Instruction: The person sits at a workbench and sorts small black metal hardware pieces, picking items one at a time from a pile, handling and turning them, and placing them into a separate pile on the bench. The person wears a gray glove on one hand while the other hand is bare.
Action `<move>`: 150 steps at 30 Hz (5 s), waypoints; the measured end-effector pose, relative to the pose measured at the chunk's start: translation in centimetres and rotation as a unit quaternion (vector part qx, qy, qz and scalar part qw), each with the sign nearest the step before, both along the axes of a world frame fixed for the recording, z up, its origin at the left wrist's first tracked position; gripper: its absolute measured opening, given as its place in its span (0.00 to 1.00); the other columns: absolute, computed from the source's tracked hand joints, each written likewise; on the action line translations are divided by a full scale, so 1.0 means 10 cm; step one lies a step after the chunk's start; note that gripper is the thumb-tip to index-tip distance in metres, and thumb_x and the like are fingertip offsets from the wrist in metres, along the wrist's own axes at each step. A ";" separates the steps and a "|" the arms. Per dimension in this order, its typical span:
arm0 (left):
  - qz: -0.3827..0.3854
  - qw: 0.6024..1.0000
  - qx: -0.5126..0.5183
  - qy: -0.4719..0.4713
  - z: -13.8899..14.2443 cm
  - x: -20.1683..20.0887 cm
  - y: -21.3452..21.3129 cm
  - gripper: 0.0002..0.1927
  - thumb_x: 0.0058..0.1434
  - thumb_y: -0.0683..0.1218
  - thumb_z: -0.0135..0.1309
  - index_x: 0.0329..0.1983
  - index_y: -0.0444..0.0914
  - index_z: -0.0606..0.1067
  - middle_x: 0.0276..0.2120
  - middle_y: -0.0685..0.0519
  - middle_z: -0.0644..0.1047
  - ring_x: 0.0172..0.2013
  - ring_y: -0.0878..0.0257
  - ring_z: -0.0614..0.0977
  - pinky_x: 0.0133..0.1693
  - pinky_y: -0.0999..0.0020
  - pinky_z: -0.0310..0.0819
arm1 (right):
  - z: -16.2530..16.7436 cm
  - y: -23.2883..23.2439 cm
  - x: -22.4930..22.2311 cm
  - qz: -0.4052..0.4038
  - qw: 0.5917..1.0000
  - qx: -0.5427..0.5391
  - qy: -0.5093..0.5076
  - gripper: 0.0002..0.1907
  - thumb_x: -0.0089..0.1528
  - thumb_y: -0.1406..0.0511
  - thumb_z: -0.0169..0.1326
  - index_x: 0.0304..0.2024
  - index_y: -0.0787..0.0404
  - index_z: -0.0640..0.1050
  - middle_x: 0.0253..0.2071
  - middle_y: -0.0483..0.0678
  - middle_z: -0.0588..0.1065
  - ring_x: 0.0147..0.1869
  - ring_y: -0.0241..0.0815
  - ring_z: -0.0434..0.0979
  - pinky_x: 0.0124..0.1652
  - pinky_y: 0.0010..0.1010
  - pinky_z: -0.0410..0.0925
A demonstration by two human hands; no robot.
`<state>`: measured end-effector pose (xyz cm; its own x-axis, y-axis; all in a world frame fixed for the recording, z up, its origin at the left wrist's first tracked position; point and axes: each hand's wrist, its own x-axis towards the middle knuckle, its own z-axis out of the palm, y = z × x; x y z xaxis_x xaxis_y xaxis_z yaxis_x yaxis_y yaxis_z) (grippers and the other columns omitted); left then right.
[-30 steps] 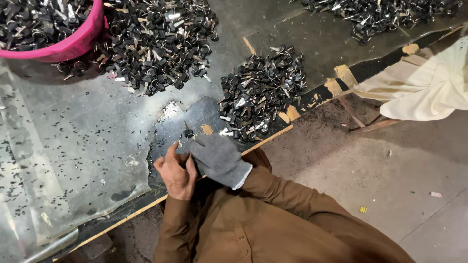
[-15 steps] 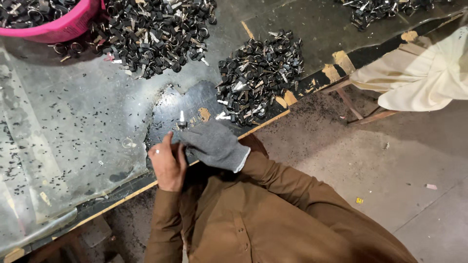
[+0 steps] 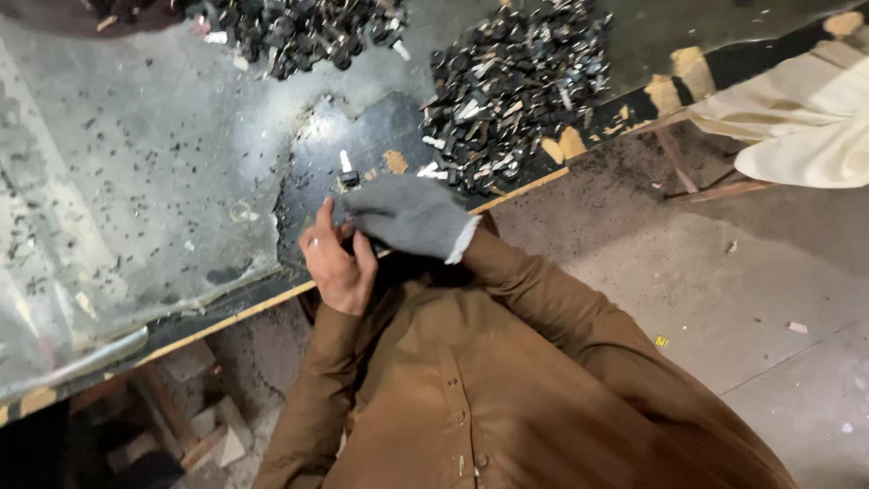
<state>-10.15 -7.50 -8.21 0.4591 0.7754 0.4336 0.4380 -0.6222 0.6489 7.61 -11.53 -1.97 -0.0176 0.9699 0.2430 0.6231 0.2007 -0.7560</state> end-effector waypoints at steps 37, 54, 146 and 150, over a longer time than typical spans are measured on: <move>-0.152 0.988 -0.015 0.033 0.49 0.38 0.34 0.22 0.53 0.34 0.53 0.53 0.35 0.76 0.45 0.39 0.75 0.46 0.44 0.77 0.48 0.54 0.72 | 0.32 -0.20 0.13 -0.208 0.959 0.121 -0.147 0.25 0.57 0.64 0.63 0.54 0.64 0.72 0.45 0.56 0.74 0.49 0.58 0.77 0.46 0.45 0.70; -0.049 0.998 -0.025 0.001 0.11 0.25 0.32 0.14 0.50 0.35 0.56 0.40 0.40 0.78 0.33 0.51 0.74 0.40 0.51 0.75 0.45 0.57 0.59 | 0.21 -0.08 -0.05 -0.134 0.975 0.019 -0.175 0.17 0.58 0.66 0.60 0.50 0.58 0.76 0.41 0.52 0.76 0.43 0.56 0.77 0.42 0.45 0.69; -0.064 0.994 -0.091 -0.018 0.81 0.31 0.64 0.10 0.64 0.35 0.53 0.48 0.35 0.75 0.43 0.41 0.70 0.42 0.49 0.76 0.45 0.58 0.73 | -0.28 -0.59 0.10 -0.208 0.939 -0.026 0.273 0.32 0.51 0.68 0.72 0.56 0.65 0.74 0.49 0.50 0.77 0.52 0.40 0.77 0.54 0.33 0.74; -0.176 0.955 -0.193 -0.138 0.97 0.15 0.25 0.08 0.60 0.34 0.57 0.40 0.34 0.72 0.40 0.46 0.74 0.42 0.51 0.78 0.47 0.59 0.74 | -0.01 -0.37 0.10 -0.134 0.984 0.038 0.109 0.27 0.52 0.70 0.71 0.51 0.61 0.75 0.52 0.53 0.78 0.57 0.47 0.80 0.56 0.36 0.73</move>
